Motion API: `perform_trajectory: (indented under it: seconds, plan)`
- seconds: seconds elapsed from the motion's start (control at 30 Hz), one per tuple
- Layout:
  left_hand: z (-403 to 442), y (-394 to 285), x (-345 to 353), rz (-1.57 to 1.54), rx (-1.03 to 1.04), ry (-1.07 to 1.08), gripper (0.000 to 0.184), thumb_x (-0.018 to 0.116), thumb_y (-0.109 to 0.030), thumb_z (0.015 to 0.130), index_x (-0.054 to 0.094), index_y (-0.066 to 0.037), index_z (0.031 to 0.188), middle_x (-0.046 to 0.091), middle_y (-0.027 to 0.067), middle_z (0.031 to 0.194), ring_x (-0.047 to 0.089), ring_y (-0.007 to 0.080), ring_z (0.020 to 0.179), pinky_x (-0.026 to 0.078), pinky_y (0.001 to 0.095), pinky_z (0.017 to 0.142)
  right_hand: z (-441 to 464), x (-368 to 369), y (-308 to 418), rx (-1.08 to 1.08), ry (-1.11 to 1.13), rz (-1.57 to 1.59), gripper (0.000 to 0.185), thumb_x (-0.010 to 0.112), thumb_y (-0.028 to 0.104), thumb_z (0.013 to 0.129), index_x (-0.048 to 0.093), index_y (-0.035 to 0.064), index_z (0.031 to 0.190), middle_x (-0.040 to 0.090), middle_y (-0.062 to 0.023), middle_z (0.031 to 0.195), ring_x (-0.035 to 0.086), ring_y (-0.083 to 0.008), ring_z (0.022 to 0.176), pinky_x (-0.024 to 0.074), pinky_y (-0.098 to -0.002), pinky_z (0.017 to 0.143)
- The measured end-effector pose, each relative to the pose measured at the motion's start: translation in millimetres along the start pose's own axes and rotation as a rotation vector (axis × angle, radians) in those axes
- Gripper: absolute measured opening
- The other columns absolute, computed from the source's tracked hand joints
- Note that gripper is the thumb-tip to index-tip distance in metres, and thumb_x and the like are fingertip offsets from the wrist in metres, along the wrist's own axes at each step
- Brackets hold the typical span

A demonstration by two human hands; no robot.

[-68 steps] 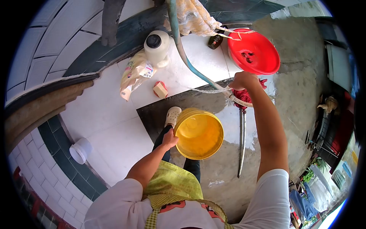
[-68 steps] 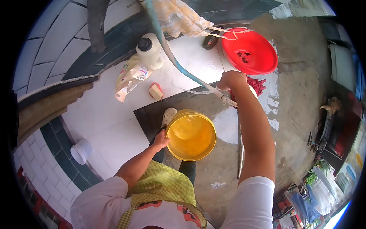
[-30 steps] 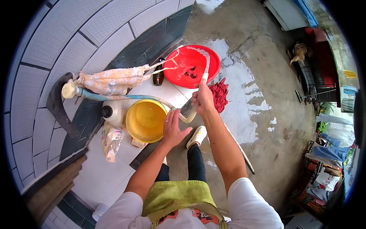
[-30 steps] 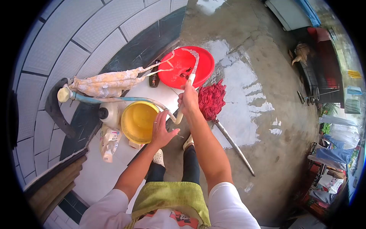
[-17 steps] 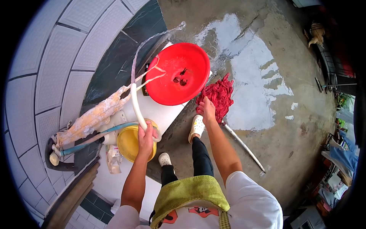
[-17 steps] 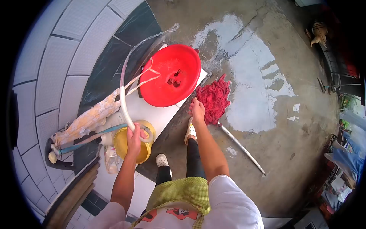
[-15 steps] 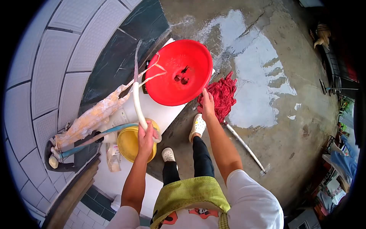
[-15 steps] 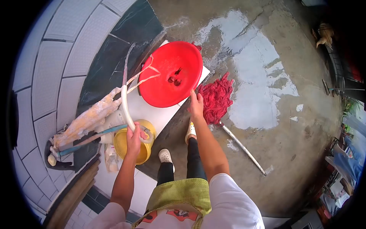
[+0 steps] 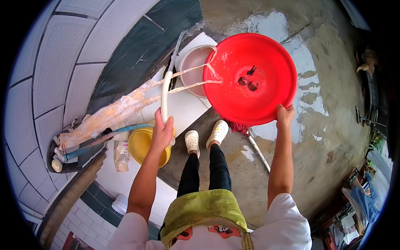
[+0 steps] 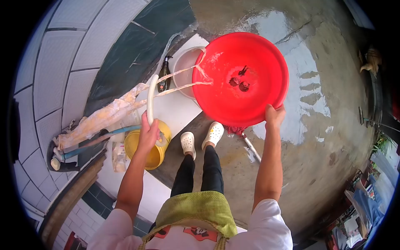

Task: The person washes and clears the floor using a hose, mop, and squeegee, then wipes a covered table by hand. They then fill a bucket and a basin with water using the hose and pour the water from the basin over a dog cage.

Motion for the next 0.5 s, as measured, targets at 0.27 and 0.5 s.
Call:
perform_trajectory:
  seconds: [0.27,0.5]
  plan:
    - [21,16,19,0.495,0.088,0.133,0.053,0.044,-0.027,0.085,0.019,-0.016,0.13,0.058,0.0242,0.085,0.055,0.041,0.081,0.042,0.0437,0.071,-44,-130,6,-0.161,-0.297,-0.893,0.048,0.053,0.016,0.064,0.05,0.0075,0.112,0.06,-0.0213,0.092,0.056,-0.0386,0.083,0.0428,-0.0439,0.075]
    - [51,30,49,0.611,0.029,0.205,0.051,0.044,-0.024,0.084,0.022,-0.014,0.128,0.058,0.0208,0.085,0.058,0.0353,0.07,0.046,0.0405,0.064,-17,-175,-52,-0.074,-0.38,-1.0,0.048,0.053,0.017,0.064,0.052,0.0095,0.111,0.061,-0.0179,0.09,0.057,-0.0371,0.083,0.0434,-0.0416,0.075]
Point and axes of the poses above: each hand's wrist, its own z-axis towards the middle knuckle, its own x-axis out of the palm, y = z × x, the point moved 4 cm from there along z, towards the middle knuckle
